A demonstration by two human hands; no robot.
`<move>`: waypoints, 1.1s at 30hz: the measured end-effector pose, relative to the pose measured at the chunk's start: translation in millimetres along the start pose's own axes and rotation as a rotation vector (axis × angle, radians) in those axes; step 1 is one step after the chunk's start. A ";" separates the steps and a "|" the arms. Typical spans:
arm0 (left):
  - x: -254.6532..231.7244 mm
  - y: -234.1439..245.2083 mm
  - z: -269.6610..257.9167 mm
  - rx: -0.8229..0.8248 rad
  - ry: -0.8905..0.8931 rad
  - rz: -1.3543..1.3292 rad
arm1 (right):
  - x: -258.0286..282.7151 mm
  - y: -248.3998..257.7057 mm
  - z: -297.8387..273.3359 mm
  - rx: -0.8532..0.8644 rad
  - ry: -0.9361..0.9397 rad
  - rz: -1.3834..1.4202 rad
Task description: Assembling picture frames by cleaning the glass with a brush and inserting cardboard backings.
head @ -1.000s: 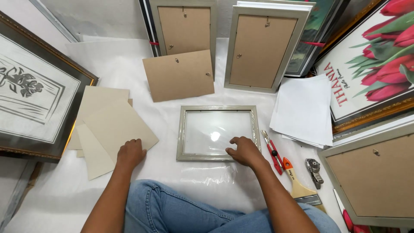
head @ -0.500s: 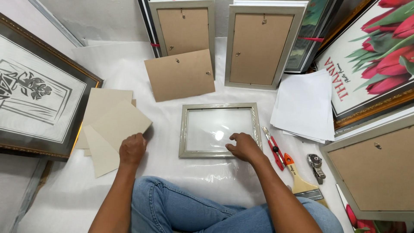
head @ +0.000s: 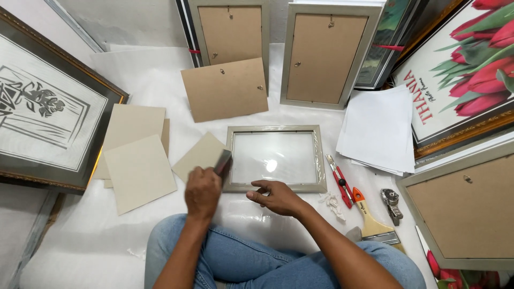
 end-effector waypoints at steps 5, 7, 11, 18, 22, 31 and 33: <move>94.3 71.4 41.0 -0.102 0.253 0.000 | 8.1 21.6 -3.6 -0.010 -0.035 -0.291; 124.4 102.1 41.7 -0.143 0.309 0.004 | 7.9 26.6 -2.4 -0.018 -0.047 -0.384; 118.9 185.2 38.4 -0.262 0.278 0.122 | 19.6 35.5 -2.2 -0.083 -0.055 -0.396; 35.9 219.1 21.0 -0.124 0.720 -0.832 | 122.6 -27.3 -50.7 0.038 0.392 -0.122; 2.0 200.9 14.9 -0.101 0.767 -0.966 | 143.2 -35.6 -81.9 -0.276 0.711 -0.258; -52.7 194.2 51.5 -0.046 0.267 -0.865 | 138.4 16.5 -84.4 -0.742 0.872 -0.505; -69.7 185.1 68.7 -0.043 -0.104 -0.754 | 116.7 51.9 -72.0 -0.818 0.801 -0.295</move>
Point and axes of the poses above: each hand's wrist, its own z-axis towards the middle knuckle, its own y-axis out of the back of the hand, x = y × z, the point moved 10 cm from there along z, towards the middle knuckle, and after that the axes turned 4 degrees about y, right-handed, at the moved point
